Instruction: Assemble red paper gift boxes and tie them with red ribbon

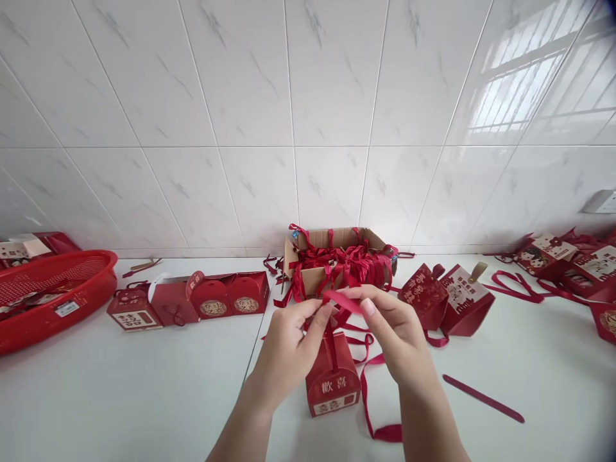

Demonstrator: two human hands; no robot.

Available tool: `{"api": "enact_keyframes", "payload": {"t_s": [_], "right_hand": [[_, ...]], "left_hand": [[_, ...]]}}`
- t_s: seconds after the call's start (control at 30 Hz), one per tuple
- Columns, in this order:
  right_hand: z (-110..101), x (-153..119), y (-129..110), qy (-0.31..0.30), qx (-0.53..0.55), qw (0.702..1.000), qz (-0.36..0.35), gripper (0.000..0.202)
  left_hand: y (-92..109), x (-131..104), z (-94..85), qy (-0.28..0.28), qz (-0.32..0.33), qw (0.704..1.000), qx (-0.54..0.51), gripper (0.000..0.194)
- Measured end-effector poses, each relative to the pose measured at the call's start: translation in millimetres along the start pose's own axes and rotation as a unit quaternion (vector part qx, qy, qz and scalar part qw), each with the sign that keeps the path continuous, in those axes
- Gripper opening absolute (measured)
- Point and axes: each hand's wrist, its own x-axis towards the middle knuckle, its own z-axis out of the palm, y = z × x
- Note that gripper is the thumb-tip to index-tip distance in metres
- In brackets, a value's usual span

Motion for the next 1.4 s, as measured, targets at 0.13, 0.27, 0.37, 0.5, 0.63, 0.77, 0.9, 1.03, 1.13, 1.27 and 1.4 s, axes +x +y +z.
{"api": "enact_keyframes", "payload": {"t_s": [0.13, 0.27, 0.37, 0.5, 0.63, 0.77, 0.9, 1.03, 1.13, 1.27, 1.4], "right_hand": [[0.4, -2.4, -0.6, 0.027, -0.009, 0.999, -0.022, 0.022], [0.4, -6.3, -3.5, 0.061, -0.036, 0.995, -0.075, 0.022], [-2.1, -9.7, -6.0, 0.1, -0.039, 0.987, -0.116, 0.024], [-5.1, -11.9, -7.6, 0.128, -0.023, 0.983, -0.131, 0.025], [-4.9, -11.6, -7.0, 0.146, -0.005, 0.98, -0.134, 0.035], [-5.8, -11.0, -5.6, 0.177, -0.016, 0.973, -0.145, 0.045], [-10.7, -8.6, -4.0, 0.188, -0.025, 0.969, -0.157, 0.036], [-15.1, -4.7, -3.5, 0.198, -0.009, 0.968, -0.151, 0.025], [-15.5, -2.6, -4.3, 0.22, 0.011, 0.96, -0.174, 0.021], [-14.2, -1.0, -5.5, 0.238, 0.023, 0.948, -0.211, 0.019], [-14.3, 0.1, -6.4, 0.241, 0.021, 0.946, -0.218, 0.019]], "left_hand": [[-2.0, -0.2, -0.7, 0.043, 0.001, 0.999, -0.012, 0.037], [2.0, -4.7, -2.1, 0.059, 0.014, 0.997, -0.04, 0.033], [4.8, -6.8, -5.8, 0.069, 0.018, 0.996, -0.057, 0.029], [5.1, -6.2, -11.1, 0.117, 0.057, 0.99, -0.05, 0.025], [2.7, -3.1, -12.7, 0.164, 0.099, 0.981, -0.035, 0.022], [0.8, 0.8, -10.3, 0.168, 0.109, 0.979, -0.037, 0.021], [0.9, 5.0, -6.4, 0.16, 0.116, 0.979, -0.053, 0.014], [1.5, 6.7, -3.7, 0.165, 0.125, 0.976, -0.073, 0.008], [1.6, 6.2, -3.6, 0.167, 0.124, 0.975, -0.078, 0.01], [1.3, 6.5, -4.6, 0.168, 0.126, 0.975, -0.067, 0.012], [-0.2, 8.2, -3.5, 0.124, 0.145, 0.981, -0.022, 0.023]]}}
